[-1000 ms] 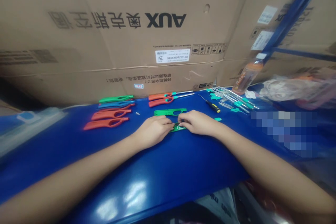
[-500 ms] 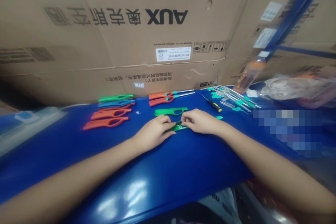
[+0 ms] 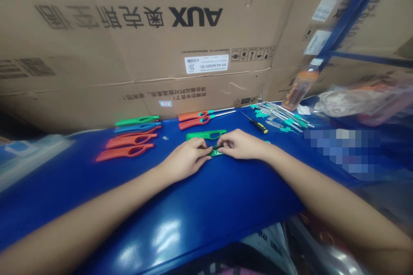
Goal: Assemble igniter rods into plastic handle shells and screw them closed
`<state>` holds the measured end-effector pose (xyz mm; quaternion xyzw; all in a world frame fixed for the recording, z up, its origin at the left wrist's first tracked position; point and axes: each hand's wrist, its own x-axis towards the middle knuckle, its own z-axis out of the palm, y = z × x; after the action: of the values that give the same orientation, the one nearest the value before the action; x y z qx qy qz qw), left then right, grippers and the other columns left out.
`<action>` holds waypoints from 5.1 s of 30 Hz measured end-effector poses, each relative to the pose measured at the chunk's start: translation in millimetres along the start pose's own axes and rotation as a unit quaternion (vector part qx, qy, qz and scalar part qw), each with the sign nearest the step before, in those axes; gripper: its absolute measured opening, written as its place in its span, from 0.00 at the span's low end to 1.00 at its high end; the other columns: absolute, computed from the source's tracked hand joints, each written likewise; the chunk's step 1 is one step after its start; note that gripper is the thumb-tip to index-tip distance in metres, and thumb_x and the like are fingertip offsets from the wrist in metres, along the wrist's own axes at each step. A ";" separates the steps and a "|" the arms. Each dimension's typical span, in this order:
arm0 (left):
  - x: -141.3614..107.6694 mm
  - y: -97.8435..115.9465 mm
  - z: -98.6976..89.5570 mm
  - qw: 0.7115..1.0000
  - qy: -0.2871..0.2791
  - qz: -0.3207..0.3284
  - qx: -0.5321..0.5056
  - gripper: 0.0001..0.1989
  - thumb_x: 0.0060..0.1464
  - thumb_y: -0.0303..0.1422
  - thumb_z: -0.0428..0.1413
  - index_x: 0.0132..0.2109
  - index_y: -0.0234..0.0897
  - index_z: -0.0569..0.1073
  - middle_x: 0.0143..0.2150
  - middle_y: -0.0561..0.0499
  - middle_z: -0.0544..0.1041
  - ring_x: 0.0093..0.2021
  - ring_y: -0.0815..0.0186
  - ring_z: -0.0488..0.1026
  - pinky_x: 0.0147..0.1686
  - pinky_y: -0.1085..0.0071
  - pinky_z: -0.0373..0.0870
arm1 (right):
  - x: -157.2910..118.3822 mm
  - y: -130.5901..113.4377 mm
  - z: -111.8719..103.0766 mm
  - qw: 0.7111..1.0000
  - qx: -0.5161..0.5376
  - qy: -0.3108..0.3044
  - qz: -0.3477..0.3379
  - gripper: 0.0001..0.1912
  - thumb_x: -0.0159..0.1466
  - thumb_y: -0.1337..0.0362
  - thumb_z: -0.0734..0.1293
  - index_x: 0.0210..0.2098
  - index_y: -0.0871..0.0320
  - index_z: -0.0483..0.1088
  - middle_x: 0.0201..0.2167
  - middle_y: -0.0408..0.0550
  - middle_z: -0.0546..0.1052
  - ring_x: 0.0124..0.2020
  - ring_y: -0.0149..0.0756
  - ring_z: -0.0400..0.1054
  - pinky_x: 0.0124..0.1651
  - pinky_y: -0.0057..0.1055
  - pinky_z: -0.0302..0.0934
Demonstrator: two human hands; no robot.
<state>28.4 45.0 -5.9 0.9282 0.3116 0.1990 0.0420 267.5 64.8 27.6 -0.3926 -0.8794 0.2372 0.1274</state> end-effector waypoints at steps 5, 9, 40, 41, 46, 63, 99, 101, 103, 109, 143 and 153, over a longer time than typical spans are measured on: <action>-2.7 -4.9 3.2 0.999 0.045 -0.001 -0.029 0.13 0.64 0.32 0.55 0.52 0.34 0.79 0.44 0.43 0.77 0.44 0.59 0.75 0.47 0.62 0.74 | -7.9 5.5 -20.4 0.990 0.123 -0.069 -0.022 0.26 0.61 0.50 0.71 0.52 0.60 0.76 0.33 0.46 0.79 0.26 0.28 0.64 0.30 0.26 0.58; -4.0 -4.7 4.4 0.996 0.072 -0.006 -0.049 0.13 0.63 0.32 0.55 0.52 0.36 0.79 0.45 0.43 0.78 0.46 0.59 0.75 0.50 0.61 0.74 | -8.1 18.1 -28.9 0.991 0.126 -0.036 -0.018 0.21 0.65 0.54 0.67 0.52 0.60 0.76 0.34 0.47 0.79 0.27 0.28 0.64 0.30 0.26 0.58; -3.1 -6.0 3.9 0.993 0.061 -0.043 -0.093 0.18 0.60 0.31 0.56 0.57 0.37 0.74 0.49 0.43 0.76 0.51 0.56 0.72 0.54 0.55 0.71 | -3.3 32.8 -23.5 0.999 0.003 -0.048 0.004 0.06 0.63 0.63 0.68 0.35 0.59 0.76 0.30 0.45 0.77 0.29 0.32 0.66 0.33 0.28 0.57; -3.0 -6.1 3.8 0.993 0.060 -0.044 -0.095 0.18 0.60 0.31 0.56 0.57 0.37 0.74 0.49 0.43 0.76 0.51 0.56 0.72 0.54 0.55 0.71 | -2.6 33.0 -21.8 0.999 0.005 -0.046 0.010 0.05 0.63 0.64 0.68 0.34 0.59 0.76 0.30 0.45 0.77 0.29 0.32 0.66 0.32 0.28 0.57; -1.8 -5.9 2.8 0.992 0.066 -0.055 -0.096 0.19 0.58 0.30 0.56 0.56 0.36 0.75 0.49 0.43 0.77 0.50 0.56 0.72 0.54 0.55 0.71 | -1.1 29.0 -14.4 0.999 -0.032 -0.020 -0.022 0.03 0.62 0.67 0.68 0.31 0.58 0.74 0.33 0.46 0.78 0.33 0.34 0.68 0.36 0.29 0.58; -1.5 -7.4 2.7 0.987 0.113 -0.090 -0.076 0.13 0.64 0.34 0.52 0.51 0.39 0.77 0.48 0.45 0.79 0.49 0.57 0.73 0.51 0.57 0.71 | -18.7 141.7 -63.5 0.928 -0.070 0.310 0.196 0.04 0.58 0.64 0.70 0.31 0.59 0.74 0.37 0.54 0.73 0.44 0.47 0.68 0.54 0.45 0.62; -2.1 1.0 -2.8 0.997 0.061 -0.008 -0.051 0.06 0.62 0.31 0.55 0.41 0.40 0.77 0.42 0.49 0.79 0.45 0.61 0.73 0.49 0.61 0.68 | 10.0 61.9 -17.1 0.981 -0.017 0.121 0.149 0.13 0.60 0.73 0.65 0.40 0.56 0.79 0.31 0.45 0.79 0.30 0.33 0.70 0.36 0.29 0.62; -2.3 0.6 -2.8 0.997 0.062 -0.006 -0.053 0.06 0.62 0.31 0.55 0.41 0.41 0.77 0.43 0.48 0.78 0.46 0.61 0.73 0.50 0.61 0.68 | 11.4 66.6 -16.1 0.976 -0.031 0.133 0.169 0.13 0.61 0.71 0.66 0.41 0.55 0.80 0.32 0.46 0.79 0.31 0.35 0.70 0.37 0.30 0.64; -2.5 0.2 -3.0 0.996 0.064 -0.005 -0.054 0.06 0.61 0.30 0.55 0.41 0.41 0.77 0.43 0.48 0.78 0.46 0.61 0.73 0.50 0.60 0.68 | 13.1 71.9 -13.8 0.970 -0.050 0.156 0.182 0.12 0.62 0.68 0.67 0.43 0.56 0.80 0.36 0.50 0.78 0.33 0.37 0.71 0.41 0.34 0.65; -2.2 2.4 -5.0 0.997 0.061 -0.001 -0.052 0.06 0.60 0.33 0.57 0.43 0.42 0.78 0.45 0.49 0.78 0.47 0.60 0.73 0.51 0.59 0.66 | 15.0 81.0 -6.9 0.962 -0.088 0.193 0.171 0.17 0.59 0.69 0.69 0.49 0.58 0.77 0.44 0.54 0.74 0.44 0.42 0.70 0.51 0.37 0.64; 6.2 -5.4 -6.8 0.988 0.036 -0.130 -0.072 0.08 0.60 0.32 0.57 0.43 0.39 0.81 0.41 0.48 0.81 0.43 0.60 0.77 0.43 0.66 0.73 | -0.4 28.5 -21.9 0.993 -0.012 0.106 0.050 0.06 0.65 0.62 0.67 0.33 0.58 0.71 0.25 0.42 0.74 0.26 0.31 0.66 0.32 0.27 0.57; 8.4 -1.7 -10.3 0.982 0.000 -0.165 -0.096 0.09 0.57 0.28 0.59 0.45 0.39 0.81 0.42 0.49 0.81 0.41 0.61 0.78 0.41 0.67 0.73 | 4.5 23.7 0.3 0.997 0.003 0.068 -0.046 0.06 0.64 0.69 0.67 0.41 0.61 0.74 0.35 0.49 0.77 0.29 0.30 0.67 0.35 0.27 0.60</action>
<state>29.4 50.9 6.1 0.8555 0.4402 0.2183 0.1635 279.4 81.8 15.2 -0.3665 -0.8853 0.2058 0.1991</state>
